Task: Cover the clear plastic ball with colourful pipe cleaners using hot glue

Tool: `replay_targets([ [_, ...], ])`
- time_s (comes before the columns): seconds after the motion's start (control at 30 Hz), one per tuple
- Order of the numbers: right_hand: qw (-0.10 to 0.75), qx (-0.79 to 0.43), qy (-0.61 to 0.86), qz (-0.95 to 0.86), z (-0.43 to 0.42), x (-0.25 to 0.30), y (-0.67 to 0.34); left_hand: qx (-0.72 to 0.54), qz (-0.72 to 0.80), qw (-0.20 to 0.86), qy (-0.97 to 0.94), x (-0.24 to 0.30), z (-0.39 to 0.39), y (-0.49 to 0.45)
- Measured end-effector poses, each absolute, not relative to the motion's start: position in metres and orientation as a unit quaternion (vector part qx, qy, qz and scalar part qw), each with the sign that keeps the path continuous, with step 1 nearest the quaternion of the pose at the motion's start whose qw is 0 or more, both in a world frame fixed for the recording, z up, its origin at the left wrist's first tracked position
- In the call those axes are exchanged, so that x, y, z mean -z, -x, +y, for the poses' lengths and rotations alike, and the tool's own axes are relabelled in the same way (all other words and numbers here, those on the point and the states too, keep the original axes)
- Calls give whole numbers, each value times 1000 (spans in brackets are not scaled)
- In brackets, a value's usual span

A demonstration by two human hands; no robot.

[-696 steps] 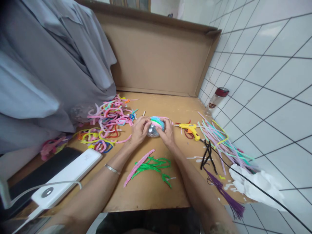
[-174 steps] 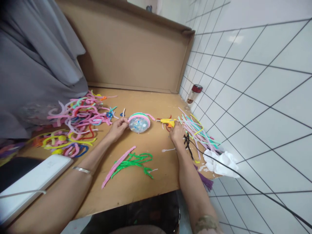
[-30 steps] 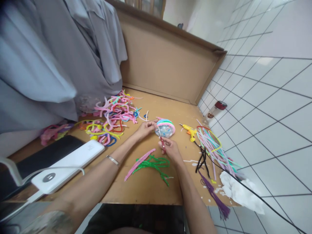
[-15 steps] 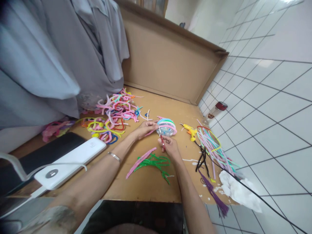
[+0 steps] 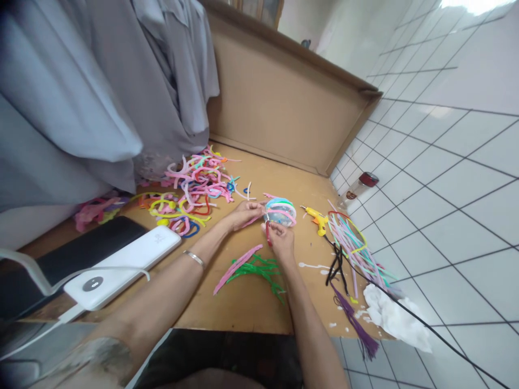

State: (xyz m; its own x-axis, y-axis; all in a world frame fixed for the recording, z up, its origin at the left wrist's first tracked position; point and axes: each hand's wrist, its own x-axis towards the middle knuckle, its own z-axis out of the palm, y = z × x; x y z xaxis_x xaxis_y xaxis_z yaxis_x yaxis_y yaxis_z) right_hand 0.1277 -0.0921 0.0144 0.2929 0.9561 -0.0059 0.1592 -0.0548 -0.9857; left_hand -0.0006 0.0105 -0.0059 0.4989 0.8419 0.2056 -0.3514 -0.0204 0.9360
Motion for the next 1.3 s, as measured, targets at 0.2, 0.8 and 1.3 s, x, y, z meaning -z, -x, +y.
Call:
replay_targets([
  [0.2,564,-342,592,-464,-86,-8,-129,-449,237,656,-558,4,9,0],
  [0.8,444,-56,658,-606,-171,-25,-192,-554,460,384,-577,17,25,7],
  [1.3,199,68,742,-636,-183,-21,-239,-419,364,202,-807,-30,0,-40],
])
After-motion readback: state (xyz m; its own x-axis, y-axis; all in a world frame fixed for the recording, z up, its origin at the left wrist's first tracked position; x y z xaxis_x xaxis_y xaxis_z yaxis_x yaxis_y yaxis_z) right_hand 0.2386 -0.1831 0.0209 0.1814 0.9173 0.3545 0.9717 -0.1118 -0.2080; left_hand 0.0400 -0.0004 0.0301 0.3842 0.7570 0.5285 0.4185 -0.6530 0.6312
